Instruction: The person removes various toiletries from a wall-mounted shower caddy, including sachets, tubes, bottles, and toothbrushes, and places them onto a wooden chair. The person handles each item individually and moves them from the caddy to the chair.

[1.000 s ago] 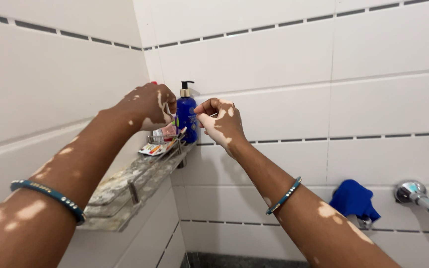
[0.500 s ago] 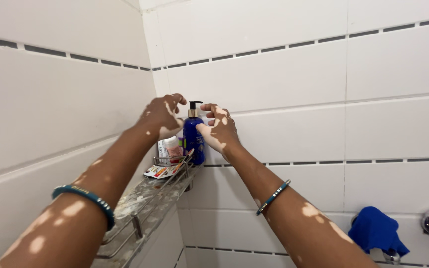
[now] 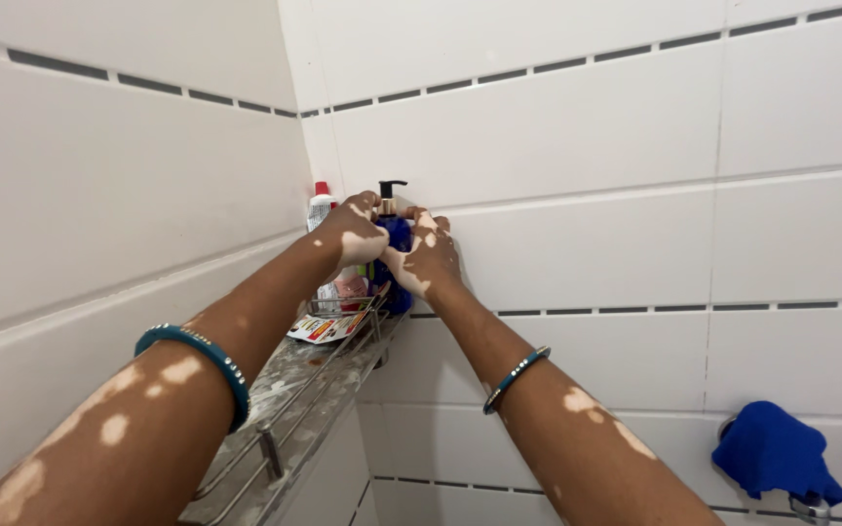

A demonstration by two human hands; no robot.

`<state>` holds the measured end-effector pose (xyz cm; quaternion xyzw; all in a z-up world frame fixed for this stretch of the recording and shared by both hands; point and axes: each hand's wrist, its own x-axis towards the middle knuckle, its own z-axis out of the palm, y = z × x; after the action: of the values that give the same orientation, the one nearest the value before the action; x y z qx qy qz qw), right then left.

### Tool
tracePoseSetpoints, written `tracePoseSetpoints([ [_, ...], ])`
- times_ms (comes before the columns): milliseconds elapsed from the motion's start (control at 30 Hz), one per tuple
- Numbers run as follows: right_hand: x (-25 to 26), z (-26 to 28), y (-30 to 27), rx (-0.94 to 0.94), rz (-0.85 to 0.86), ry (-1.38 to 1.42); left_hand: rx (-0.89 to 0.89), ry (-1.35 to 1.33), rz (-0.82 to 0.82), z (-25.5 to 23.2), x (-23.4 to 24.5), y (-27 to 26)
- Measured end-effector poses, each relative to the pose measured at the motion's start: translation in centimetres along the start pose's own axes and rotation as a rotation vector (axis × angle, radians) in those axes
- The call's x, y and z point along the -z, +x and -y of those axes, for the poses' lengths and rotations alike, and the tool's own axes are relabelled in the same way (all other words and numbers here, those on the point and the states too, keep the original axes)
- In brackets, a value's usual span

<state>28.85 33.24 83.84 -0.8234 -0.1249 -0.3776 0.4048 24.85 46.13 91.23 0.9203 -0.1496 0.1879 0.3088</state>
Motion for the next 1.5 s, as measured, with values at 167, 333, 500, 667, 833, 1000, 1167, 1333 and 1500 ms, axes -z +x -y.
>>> tracePoseSetpoints([
  [167, -1.4, -1.1, 0.7, 0.002, 0.020, -0.023, -0.021, -0.019, -0.011, 0.2, -0.1, -0.5],
  [333, -2.4, -1.2, 0.4, -0.014, -0.006, -0.092, -0.051, -0.109, -0.045, 1.3, -0.5, 0.2],
  [500, -2.6, -1.1, 0.4, -0.028, -0.019, -0.129, -0.126, 0.060, -0.033, 1.9, -0.7, 1.5],
  [667, -1.6, 0.0, -0.4, -0.050, -0.006, -0.136, -0.142, -0.069, -0.080, 1.9, -0.8, 1.8],
  [833, -0.6, 1.1, -1.9, 0.022, -0.083, 0.009, -0.087, -0.013, -0.129, 0.6, -0.2, 0.7],
  [1000, 0.5, 1.3, -2.8, 0.038, -0.135, 0.153, -0.061, -0.036, -0.107, -1.2, 0.3, -1.1],
  [1167, 2.6, 2.0, -3.9, 0.048, -0.141, 0.142, -0.101, 0.023, -0.129, -3.3, 1.5, -2.2],
  [1333, 5.6, 2.5, -4.5, 0.063, -0.190, 0.144, -0.203, 0.022, -0.142, -4.7, 1.3, -2.4],
  [1500, 9.0, 2.8, -5.3, 0.038, -0.190, 0.094, -0.207, 0.047, -0.100, -8.3, 1.6, -4.1],
])
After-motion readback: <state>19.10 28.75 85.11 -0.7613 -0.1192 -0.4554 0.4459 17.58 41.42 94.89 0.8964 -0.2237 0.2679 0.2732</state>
